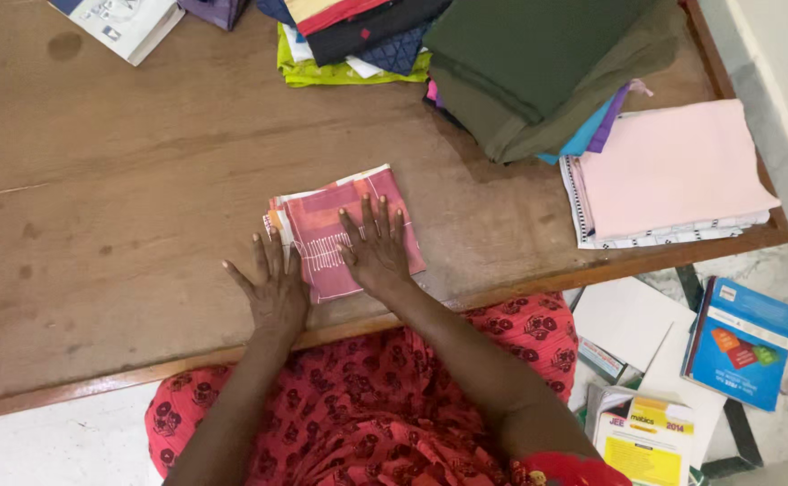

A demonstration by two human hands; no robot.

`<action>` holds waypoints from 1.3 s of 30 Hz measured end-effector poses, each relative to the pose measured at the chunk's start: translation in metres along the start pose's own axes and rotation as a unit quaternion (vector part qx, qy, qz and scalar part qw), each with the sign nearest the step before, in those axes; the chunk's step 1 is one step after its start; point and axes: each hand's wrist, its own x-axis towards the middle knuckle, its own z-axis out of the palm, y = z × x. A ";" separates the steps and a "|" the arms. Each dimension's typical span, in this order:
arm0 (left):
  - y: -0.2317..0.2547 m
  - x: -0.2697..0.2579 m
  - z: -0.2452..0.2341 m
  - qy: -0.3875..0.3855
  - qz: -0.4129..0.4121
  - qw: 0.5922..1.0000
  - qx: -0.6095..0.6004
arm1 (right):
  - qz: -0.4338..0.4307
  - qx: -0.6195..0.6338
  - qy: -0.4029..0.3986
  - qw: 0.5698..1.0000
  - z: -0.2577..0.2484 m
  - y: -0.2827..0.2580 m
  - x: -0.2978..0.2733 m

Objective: The person folds several pieces of clothing by hand, placing them one at a time on a wooden surface and smoothing them out.

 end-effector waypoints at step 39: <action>-0.039 0.070 0.020 0.027 -0.074 0.807 -0.585 | 0.118 0.351 0.050 0.928 -0.046 0.049 0.050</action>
